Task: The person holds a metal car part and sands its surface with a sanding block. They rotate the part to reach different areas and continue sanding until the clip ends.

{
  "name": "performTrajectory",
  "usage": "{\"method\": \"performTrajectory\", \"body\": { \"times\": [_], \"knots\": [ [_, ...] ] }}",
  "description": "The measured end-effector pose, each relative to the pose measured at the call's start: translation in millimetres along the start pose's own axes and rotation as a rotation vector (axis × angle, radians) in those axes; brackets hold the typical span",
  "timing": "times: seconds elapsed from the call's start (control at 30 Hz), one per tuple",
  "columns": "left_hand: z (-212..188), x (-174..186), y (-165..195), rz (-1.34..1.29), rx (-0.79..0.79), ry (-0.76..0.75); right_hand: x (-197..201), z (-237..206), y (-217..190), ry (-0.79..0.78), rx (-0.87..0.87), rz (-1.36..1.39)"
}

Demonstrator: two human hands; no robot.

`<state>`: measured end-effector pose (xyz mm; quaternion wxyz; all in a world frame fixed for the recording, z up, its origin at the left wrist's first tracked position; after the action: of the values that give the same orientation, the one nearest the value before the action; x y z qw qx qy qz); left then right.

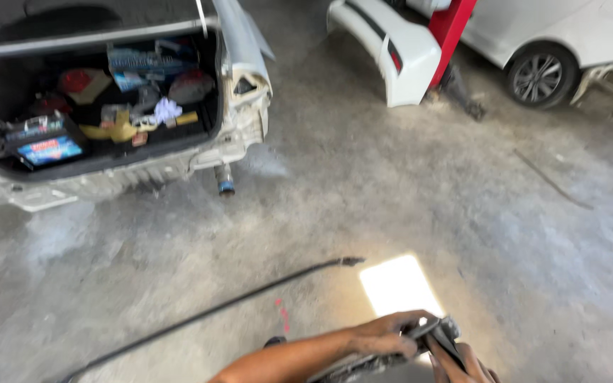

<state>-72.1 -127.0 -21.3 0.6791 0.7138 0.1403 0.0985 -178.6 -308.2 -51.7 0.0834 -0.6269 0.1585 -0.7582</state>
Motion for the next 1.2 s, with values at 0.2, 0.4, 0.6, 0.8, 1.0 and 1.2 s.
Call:
{"method": "performTrajectory", "body": {
  "times": [0.2,0.4,0.6,0.8,1.0,1.2],
  "knots": [
    [4,31,-29,-0.138,-0.089,-0.044,-33,72,-10,0.051,0.035,0.167],
    [33,54,-57,0.271,-0.351,-0.038,-17,95,-33,0.047,0.06,0.213],
    [43,53,-55,-0.224,-0.065,-0.135,-8,100,-24,0.043,0.069,0.227],
    [38,42,-35,-0.16,0.008,-0.059,-7,93,-10,0.045,0.075,0.228],
    [40,37,-31,0.006,0.001,-0.022,1,87,-11,0.05,0.083,0.23],
    [53,32,-41,-0.04,-0.042,-0.057,-2,86,-15,0.055,0.089,0.235]
  ]
}}
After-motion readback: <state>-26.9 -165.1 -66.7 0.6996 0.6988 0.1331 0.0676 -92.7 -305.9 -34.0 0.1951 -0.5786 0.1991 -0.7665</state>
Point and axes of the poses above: each hand's wrist, its own z-axis towards the middle knuckle, its own x-axis out of the back of the hand, y = z × x, the point moved 3 cm from there along z, towards the middle knuckle, and after that the axes turned 8 degrees about z, right-handed, at the moved point
